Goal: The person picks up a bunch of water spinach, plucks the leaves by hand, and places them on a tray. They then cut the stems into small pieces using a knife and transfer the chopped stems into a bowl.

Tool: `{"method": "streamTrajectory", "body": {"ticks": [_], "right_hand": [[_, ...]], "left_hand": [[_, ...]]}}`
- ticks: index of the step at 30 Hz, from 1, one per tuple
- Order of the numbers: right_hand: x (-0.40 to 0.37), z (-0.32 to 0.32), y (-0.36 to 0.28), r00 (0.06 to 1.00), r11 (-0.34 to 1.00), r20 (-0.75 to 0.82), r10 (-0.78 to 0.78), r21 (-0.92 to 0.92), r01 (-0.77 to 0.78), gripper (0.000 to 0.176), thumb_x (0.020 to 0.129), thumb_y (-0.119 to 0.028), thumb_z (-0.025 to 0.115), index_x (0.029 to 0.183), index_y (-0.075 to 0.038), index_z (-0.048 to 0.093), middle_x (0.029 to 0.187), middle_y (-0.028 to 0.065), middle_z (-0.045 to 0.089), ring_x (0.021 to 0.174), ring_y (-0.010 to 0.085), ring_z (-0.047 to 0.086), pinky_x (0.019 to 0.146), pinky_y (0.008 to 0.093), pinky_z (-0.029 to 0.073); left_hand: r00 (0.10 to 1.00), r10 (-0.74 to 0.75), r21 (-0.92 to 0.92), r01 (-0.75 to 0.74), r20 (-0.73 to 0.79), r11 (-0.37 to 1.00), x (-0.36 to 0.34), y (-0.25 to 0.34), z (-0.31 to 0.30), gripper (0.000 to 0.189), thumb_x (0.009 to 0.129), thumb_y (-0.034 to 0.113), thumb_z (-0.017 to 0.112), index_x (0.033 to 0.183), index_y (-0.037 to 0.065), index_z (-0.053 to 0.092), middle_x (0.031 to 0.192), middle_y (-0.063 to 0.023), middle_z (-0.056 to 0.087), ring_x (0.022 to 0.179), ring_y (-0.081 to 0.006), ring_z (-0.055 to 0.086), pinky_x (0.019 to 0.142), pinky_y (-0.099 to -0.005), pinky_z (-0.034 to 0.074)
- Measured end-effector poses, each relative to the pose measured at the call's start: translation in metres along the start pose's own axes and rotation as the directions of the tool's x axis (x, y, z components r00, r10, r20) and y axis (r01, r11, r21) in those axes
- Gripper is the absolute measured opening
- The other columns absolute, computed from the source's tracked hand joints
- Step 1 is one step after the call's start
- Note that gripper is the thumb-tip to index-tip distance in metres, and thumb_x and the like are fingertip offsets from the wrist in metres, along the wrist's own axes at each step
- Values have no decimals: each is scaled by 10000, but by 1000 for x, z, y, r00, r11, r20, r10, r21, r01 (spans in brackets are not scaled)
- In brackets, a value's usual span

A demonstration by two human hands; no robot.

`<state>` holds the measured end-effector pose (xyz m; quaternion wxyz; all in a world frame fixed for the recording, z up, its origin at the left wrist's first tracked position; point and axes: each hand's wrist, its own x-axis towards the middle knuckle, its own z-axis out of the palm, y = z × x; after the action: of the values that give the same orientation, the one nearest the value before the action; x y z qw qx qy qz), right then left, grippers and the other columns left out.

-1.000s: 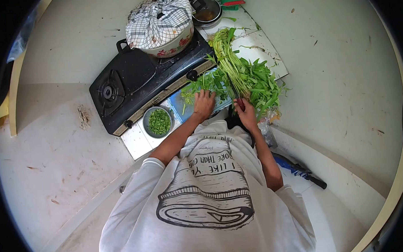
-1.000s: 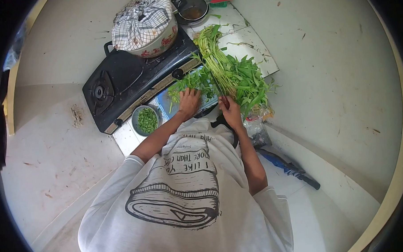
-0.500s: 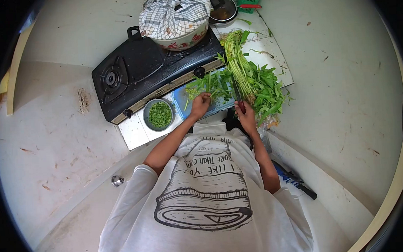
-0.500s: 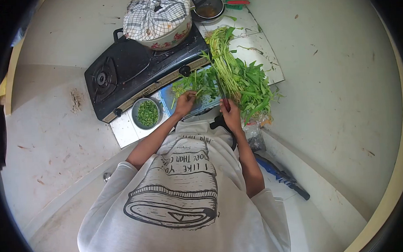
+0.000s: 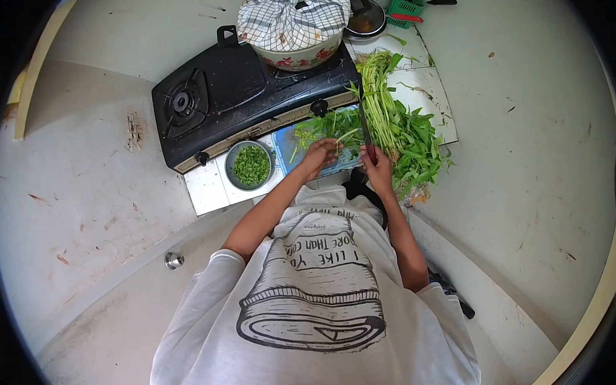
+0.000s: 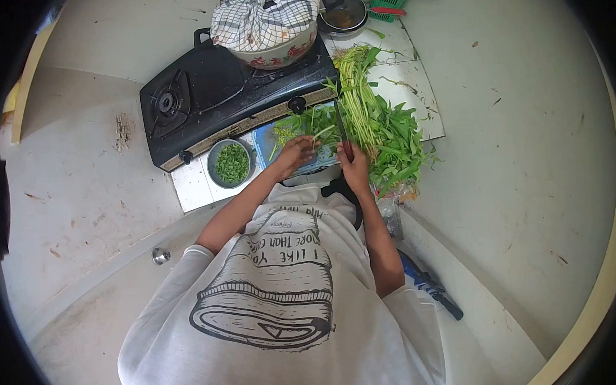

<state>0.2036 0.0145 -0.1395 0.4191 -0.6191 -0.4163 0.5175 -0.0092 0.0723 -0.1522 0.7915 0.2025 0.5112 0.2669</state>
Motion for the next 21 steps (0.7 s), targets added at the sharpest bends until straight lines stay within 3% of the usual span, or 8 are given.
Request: {"method": "streamTrajectory", "body": {"ticks": [6, 12, 15, 18, 21], "right_hand": [[2, 1, -6, 1000, 999, -7, -8, 33, 8, 246, 1038, -208, 621, 1203, -30, 660, 896, 31, 730, 652, 53, 546, 573, 218, 433], [-1, 3, -14, 999, 992, -35, 24, 122, -19, 246, 1041, -215, 627, 1205, -35, 657, 924, 30, 737, 656, 50, 547, 574, 216, 435], [-1, 6, -20, 997, 980, -37, 69, 191, -61, 260, 1020, -213, 667, 1211, -38, 654, 944, 20, 734, 657, 49, 543, 572, 216, 431], [6, 10, -22, 997, 989, -69, 21, 148, -11, 313, 980, -227, 730, 1205, -26, 650, 1013, 42, 729, 684, 57, 565, 609, 236, 465], [12, 12, -22, 991, 987, -133, 15, 163, 7, 343, 958, -217, 759, 1221, -29, 644, 1029, 28, 721, 693, 56, 567, 624, 238, 473]], "left_hand": [[998, -10, -105, 16, 62, 994, 0, 4, -9, 248, 1055, 194, 578, 1293, 126, 598, 1295, -24, 671, 1111, -174, 608, 1016, -358, 498], [999, -13, -100, 17, 43, 995, -7, 4, -15, 243, 1048, 167, 587, 1280, 104, 620, 1203, -29, 665, 1085, -178, 624, 978, -351, 525], [1000, 0, -30, 0, 14, 1000, -14, 6, -10, 236, 1042, 158, 600, 1267, 92, 631, 1186, -21, 665, 1047, -169, 636, 953, -330, 531], [998, 64, 63, -64, -2, 996, -18, 9, -2, 207, 1044, 132, 596, 1236, 80, 654, 1135, -26, 690, 957, -135, 667, 867, -282, 555], [989, 136, 201, -145, 62, 969, -17, 13, 1, 211, 1041, 120, 602, 1239, 69, 653, 1094, -27, 699, 939, -116, 665, 848, -266, 551]]}}
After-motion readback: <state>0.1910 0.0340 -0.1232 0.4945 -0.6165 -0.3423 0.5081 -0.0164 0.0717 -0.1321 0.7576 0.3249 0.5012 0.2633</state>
